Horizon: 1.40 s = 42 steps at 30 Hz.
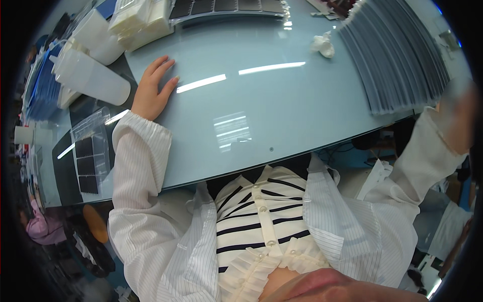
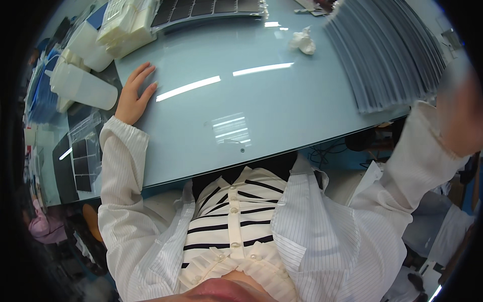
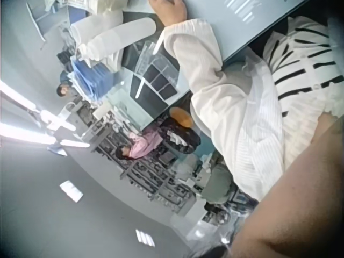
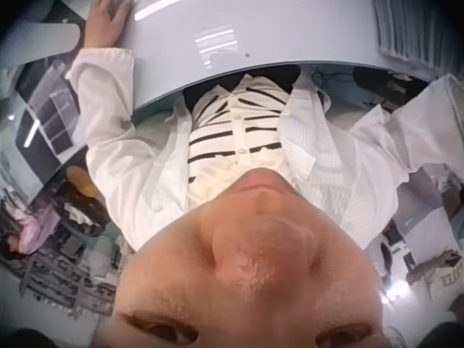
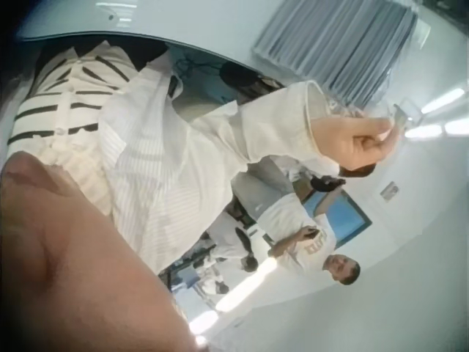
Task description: Cleaning and inspecting transparent film sheets at a quality control workstation.
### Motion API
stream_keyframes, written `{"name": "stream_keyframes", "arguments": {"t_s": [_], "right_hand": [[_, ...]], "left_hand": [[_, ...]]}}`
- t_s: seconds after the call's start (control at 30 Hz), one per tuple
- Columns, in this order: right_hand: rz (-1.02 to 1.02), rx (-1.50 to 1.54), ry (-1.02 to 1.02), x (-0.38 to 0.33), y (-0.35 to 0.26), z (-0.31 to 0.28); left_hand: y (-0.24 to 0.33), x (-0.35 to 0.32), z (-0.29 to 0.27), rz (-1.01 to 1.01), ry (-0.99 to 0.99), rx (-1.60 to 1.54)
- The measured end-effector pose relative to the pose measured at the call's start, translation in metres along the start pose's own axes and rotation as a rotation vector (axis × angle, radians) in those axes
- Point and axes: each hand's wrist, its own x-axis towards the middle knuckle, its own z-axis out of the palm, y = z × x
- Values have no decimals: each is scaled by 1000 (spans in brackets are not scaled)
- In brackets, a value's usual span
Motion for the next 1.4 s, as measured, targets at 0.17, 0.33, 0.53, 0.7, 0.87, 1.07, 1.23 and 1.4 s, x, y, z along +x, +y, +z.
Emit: {"name": "stream_keyframes", "arguments": {"t_s": [0.17, 0.33, 0.53, 0.7, 0.87, 1.07, 1.23, 1.4], "right_hand": [[-896, 537, -595, -59, 29, 22], [-991, 782, -672, -123, -20, 155], [-1028, 609, -617, -159, -16, 245], [-1137, 567, -547, -149, -22, 200], [-1366, 848, -376, -177, -31, 80], [-1390, 1093, -761, -232, -16, -21], [-1143, 1052, -1414, -230, 6, -42], [-874, 982, -1404, -169, 26, -8]], "left_hand": [[10, 3, -6, -28, 16, 2], [21, 2, -10, -45, 93, -45], [36, 3, -14, 14, 155, -117], [45, 4, -10, -8, 129, -153], [46, 4, -10, -293, -50, -936], [44, 1, -9, -417, -173, -1291], [47, 0, -5, -460, -116, -1150], [46, -7, -9, -448, -47, -1005]]}}
